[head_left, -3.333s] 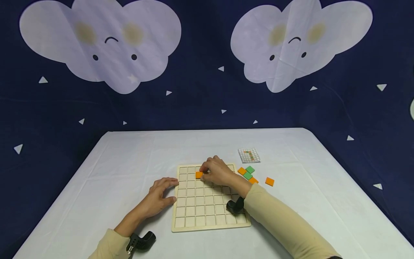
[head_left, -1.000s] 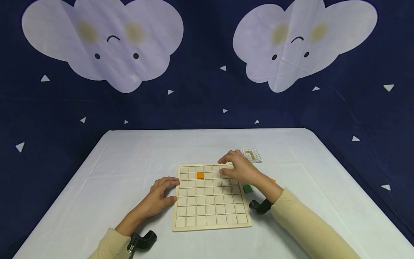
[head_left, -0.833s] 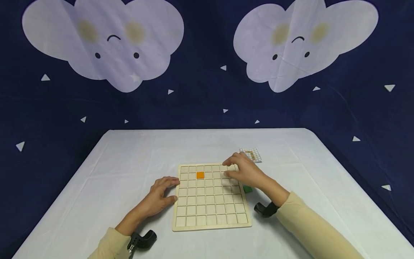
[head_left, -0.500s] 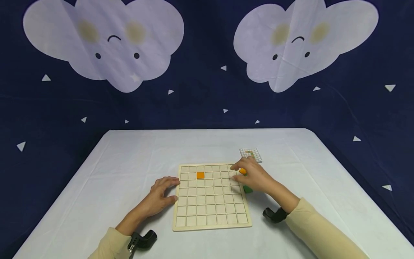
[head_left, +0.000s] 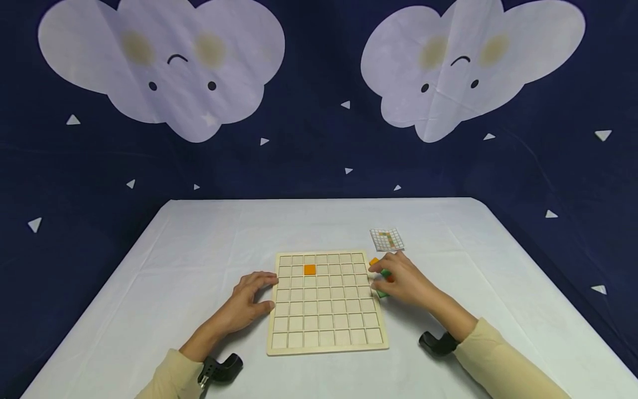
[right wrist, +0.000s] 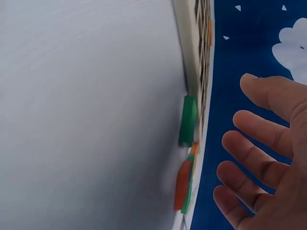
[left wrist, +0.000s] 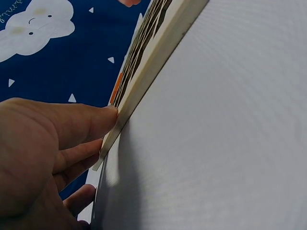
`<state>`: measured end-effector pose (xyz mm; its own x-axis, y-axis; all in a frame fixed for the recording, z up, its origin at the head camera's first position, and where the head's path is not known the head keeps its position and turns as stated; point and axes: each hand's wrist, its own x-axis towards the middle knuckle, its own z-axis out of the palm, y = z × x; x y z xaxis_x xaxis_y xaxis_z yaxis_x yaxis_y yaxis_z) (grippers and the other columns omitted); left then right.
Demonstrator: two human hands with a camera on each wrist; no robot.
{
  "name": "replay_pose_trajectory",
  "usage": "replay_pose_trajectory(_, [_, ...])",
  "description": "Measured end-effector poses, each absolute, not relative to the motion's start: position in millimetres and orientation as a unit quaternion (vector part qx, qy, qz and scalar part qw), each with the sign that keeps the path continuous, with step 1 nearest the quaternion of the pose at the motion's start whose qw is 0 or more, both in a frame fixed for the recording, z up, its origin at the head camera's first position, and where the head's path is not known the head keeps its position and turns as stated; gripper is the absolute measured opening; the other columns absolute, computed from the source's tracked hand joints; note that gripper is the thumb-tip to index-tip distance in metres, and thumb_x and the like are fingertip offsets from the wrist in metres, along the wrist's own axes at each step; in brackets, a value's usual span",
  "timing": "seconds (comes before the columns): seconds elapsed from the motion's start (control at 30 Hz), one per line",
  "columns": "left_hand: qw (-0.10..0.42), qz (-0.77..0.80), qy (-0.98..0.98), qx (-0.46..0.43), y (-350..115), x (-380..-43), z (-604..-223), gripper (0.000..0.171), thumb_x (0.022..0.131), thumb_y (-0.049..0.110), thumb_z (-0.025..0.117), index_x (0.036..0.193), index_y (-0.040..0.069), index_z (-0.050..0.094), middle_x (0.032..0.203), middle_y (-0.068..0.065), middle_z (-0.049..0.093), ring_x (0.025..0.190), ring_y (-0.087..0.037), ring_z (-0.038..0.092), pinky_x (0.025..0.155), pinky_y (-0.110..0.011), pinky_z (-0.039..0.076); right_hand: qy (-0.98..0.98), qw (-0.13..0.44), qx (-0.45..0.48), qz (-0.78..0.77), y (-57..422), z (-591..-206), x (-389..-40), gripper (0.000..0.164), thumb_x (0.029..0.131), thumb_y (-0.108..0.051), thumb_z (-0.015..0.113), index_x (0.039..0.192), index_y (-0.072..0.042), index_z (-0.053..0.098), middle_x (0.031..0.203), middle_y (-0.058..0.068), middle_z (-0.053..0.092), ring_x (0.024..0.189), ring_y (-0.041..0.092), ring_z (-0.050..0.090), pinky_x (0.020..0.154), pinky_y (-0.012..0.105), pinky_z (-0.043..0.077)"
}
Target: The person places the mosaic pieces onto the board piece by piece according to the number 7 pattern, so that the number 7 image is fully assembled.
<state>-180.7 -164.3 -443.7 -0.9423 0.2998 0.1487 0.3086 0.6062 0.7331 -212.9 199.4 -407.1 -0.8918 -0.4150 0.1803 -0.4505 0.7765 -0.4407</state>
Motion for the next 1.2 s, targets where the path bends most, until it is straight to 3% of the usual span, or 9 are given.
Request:
replay_pose_trajectory(0.07, [0.005, -0.409, -0.896, -0.17, -164, -181, -444, 0.046, 0.079, 0.008, 0.07, 0.124, 0.007, 0.059, 0.135, -0.006, 0.05, 0.132, -0.032, 0.03, 0.103, -0.051, 0.016, -0.945, 0.034, 0.225, 0.236, 202, -409, -212, 0.027, 0.08, -0.023, 0.072, 0.104, -0.011, 0.069, 0.105, 0.001, 0.063, 0.097, 0.02, 0.048, 0.089, 0.042, 0.042])
replay_pose_trajectory(0.17, [0.005, -0.412, -0.895, -0.17, -164, -181, -443, 0.046, 0.079, 0.007, 0.07, 0.123, 0.006, 0.059, 0.135, -0.006, 0.051, 0.132, -0.032, 0.031, 0.104, -0.052, 0.016, -0.947, 0.033, 0.222, 0.228, 206, -411, -212, 0.026, 0.08, -0.024, 0.072, 0.104, -0.014, 0.069, 0.103, -0.001, 0.063, 0.089, 0.015, 0.042, 0.075, 0.031, 0.037])
replay_pose_trajectory(0.7, [0.002, -0.412, -0.896, -0.167, -164, -182, -443, 0.045, 0.08, 0.008, 0.07, 0.123, 0.007, 0.059, 0.134, -0.004, 0.051, 0.133, -0.032, 0.03, 0.103, -0.052, 0.016, -0.948, 0.041, 0.229, 0.218, 215, -419, -210, 0.028, 0.074, -0.026, 0.076, 0.099, -0.015, 0.07, 0.086, -0.005, 0.056, 0.083, 0.013, 0.038, 0.073, 0.028, 0.029])
replay_pose_trajectory(1.2, [0.008, -0.41, -0.896, -0.171, -164, -181, -444, 0.045, 0.079, 0.008, 0.071, 0.123, 0.007, 0.059, 0.134, -0.004, 0.051, 0.132, -0.032, 0.031, 0.104, -0.052, 0.016, -0.949, 0.046, 0.24, 0.2, 220, -425, -209, 0.024, 0.074, -0.024, 0.078, 0.096, -0.018, 0.071, 0.084, -0.006, 0.049, 0.081, 0.012, 0.033, 0.073, 0.029, 0.025])
